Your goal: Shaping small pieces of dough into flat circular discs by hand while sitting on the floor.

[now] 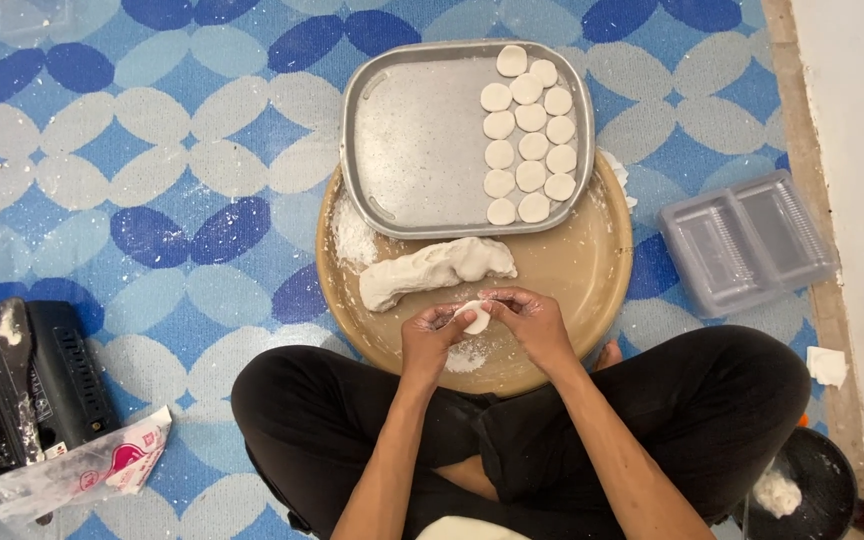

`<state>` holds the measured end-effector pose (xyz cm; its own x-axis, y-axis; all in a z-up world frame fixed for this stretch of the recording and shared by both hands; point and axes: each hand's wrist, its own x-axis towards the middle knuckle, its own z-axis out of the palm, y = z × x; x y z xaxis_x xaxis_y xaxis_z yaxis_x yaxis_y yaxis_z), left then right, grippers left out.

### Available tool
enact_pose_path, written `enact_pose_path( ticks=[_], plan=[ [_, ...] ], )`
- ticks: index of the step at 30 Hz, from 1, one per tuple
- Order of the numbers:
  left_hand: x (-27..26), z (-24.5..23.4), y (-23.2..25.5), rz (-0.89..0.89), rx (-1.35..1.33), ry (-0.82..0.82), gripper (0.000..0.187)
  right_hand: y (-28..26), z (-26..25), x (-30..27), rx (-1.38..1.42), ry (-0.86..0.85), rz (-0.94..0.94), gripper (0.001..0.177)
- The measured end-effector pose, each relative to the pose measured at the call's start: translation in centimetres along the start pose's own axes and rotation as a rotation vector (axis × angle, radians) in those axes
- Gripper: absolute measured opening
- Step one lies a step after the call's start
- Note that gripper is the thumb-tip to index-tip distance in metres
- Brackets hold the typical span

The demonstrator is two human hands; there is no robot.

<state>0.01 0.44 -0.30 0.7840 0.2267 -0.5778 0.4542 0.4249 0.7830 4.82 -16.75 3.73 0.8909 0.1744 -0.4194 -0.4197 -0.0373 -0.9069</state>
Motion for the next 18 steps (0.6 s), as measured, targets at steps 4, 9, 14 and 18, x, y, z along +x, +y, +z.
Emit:
enact_pose_path(
  ticks=[4, 9, 14, 18],
  plan=[
    [-2.7, 1.7, 3.7, 0.03, -0.047, -0.038, 0.044, -1.2, 0.7, -0.4, 0.035, -0.006, -0.016, 0.027],
    [-1.8, 1.3, 2.6, 0.008, -0.207, -0.015, 0.042, 1.1, 0.8, 0.4, 0.044, -0.057, -0.027, 0.053],
    [-1.6, 1.2, 1.7, -0.006, -0.19, -0.011, 0.039, 1.5, 1.1, 0.1, -0.002, -0.077, 0.067, 0.052],
    [-2.5, 1.9, 3.0, -0.017, -0.253, -0.034, 0.041, 0.6, 0.8, 0.1, 0.004, -0.074, 0.083, 0.052]
  ],
)
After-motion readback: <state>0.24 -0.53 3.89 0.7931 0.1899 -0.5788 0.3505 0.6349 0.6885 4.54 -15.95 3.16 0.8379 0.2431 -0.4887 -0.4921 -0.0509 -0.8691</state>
